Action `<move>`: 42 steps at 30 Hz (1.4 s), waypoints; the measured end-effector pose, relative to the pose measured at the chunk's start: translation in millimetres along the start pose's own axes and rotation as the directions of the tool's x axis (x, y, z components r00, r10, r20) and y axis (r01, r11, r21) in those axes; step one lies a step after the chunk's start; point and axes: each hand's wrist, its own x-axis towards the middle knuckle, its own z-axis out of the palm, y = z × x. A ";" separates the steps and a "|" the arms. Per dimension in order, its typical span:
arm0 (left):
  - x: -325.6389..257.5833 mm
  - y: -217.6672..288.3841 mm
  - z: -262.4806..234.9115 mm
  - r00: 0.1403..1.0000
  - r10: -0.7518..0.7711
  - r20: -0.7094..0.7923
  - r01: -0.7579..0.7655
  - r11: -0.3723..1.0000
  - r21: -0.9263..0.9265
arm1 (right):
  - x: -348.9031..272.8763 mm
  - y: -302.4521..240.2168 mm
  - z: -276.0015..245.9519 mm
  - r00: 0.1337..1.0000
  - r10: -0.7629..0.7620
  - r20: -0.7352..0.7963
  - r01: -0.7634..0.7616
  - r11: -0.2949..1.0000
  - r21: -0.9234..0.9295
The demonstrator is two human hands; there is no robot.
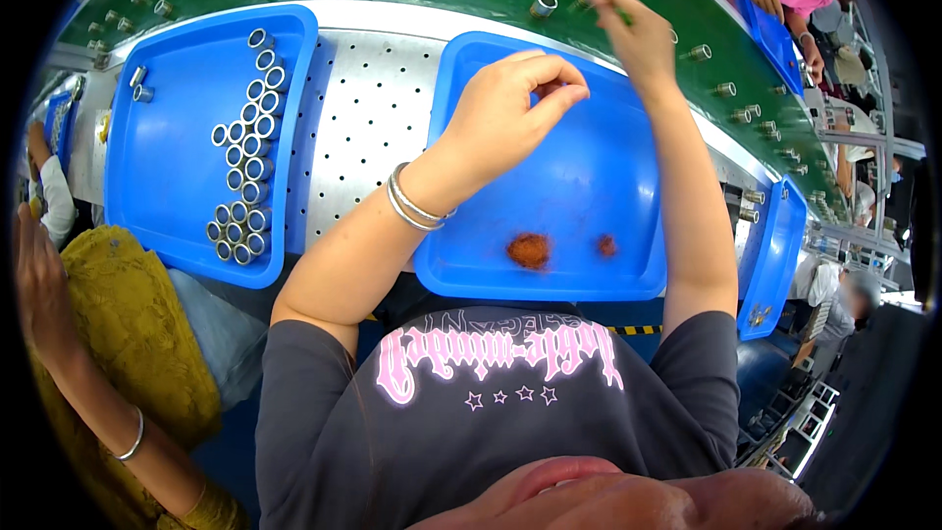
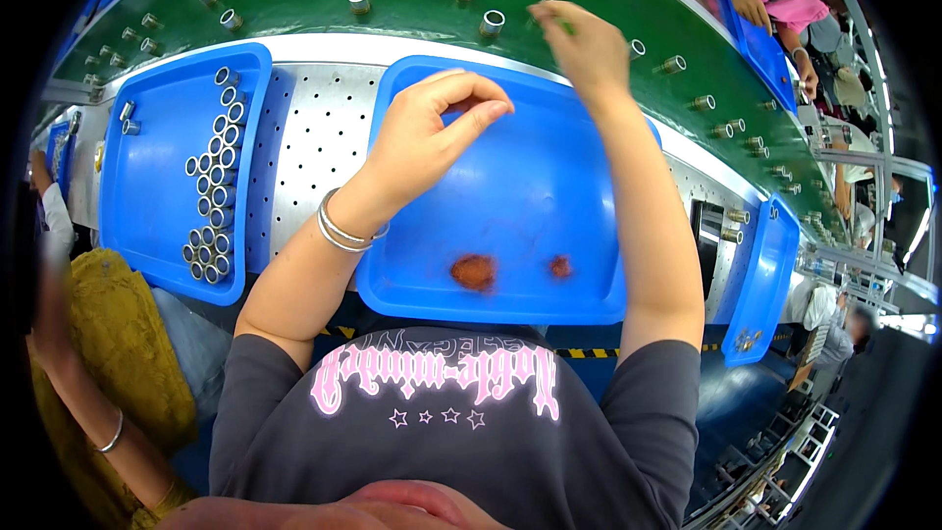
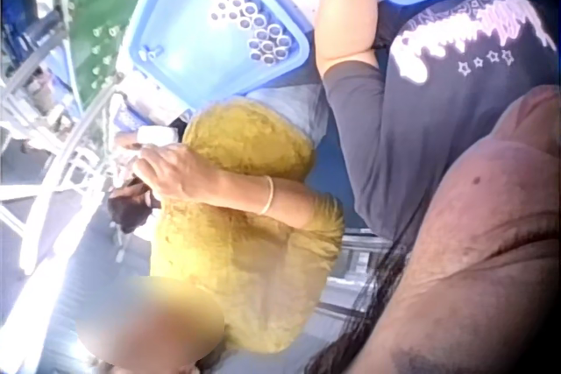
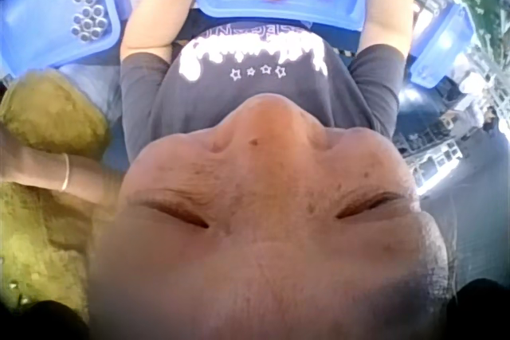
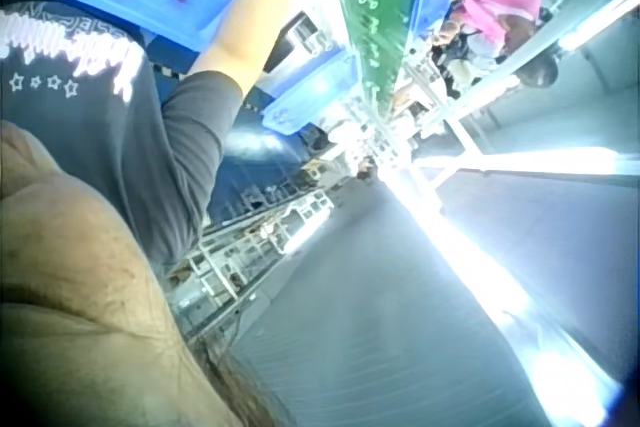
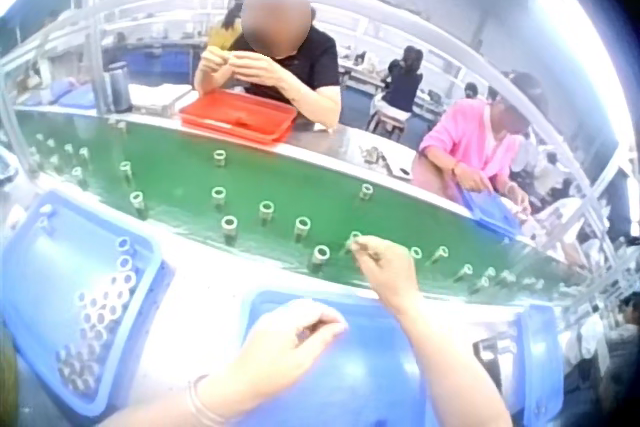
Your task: The person uses tweezers to pick up small reddish-brown components from a blue tray and inserts them into small cylindrical metal parts. They handle the metal parts one by one, placing them into a blue bin after assembly.
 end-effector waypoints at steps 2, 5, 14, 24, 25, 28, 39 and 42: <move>1.3 -3.7 -1.6 0.999 0.008 -0.044 -0.011 0.999 -0.051 | 3.9 -20.9 14.8 0.983 -0.164 0.086 0.175 0.973 -0.149; 5.7 -6.4 -4.6 0.996 -0.087 -0.020 0.078 0.956 -0.282 | 6.0 -25.2 29.0 0.967 -0.202 0.157 0.234 0.945 -0.227; 10.1 -12.0 -14.4 0.964 -0.258 0.066 0.228 0.671 -0.705 | -26.8 -46.1 -37.6 0.923 0.076 0.378 -0.318 0.703 0.636; 9.3 -5.9 -6.3 0.974 -0.201 0.104 0.224 0.793 -0.566 | -50.6 -59.9 -42.2 0.995 -0.065 0.074 -0.003 0.734 0.679; 8.6 -6.6 -3.4 0.978 -0.197 0.069 0.203 0.821 -0.534 | -53.5 -65.0 -42.0 0.991 -0.131 0.015 0.091 0.763 0.639; 8.4 -11.8 -1.2 0.985 -0.163 0.050 0.163 0.823 -0.544 | -56.4 -77.8 -45.2 0.966 -0.234 0.106 0.164 0.880 0.446; 11.1 -9.7 -4.4 0.956 -0.267 0.121 0.269 0.638 -0.721 | -54.3 -52.6 -41.3 0.955 0.019 0.296 -0.235 0.660 0.714; 11.0 -12.4 -6.3 0.955 -0.278 0.106 0.266 0.639 -0.722 | -54.7 -56.5 -39.2 0.944 0.018 0.328 -0.262 0.643 0.720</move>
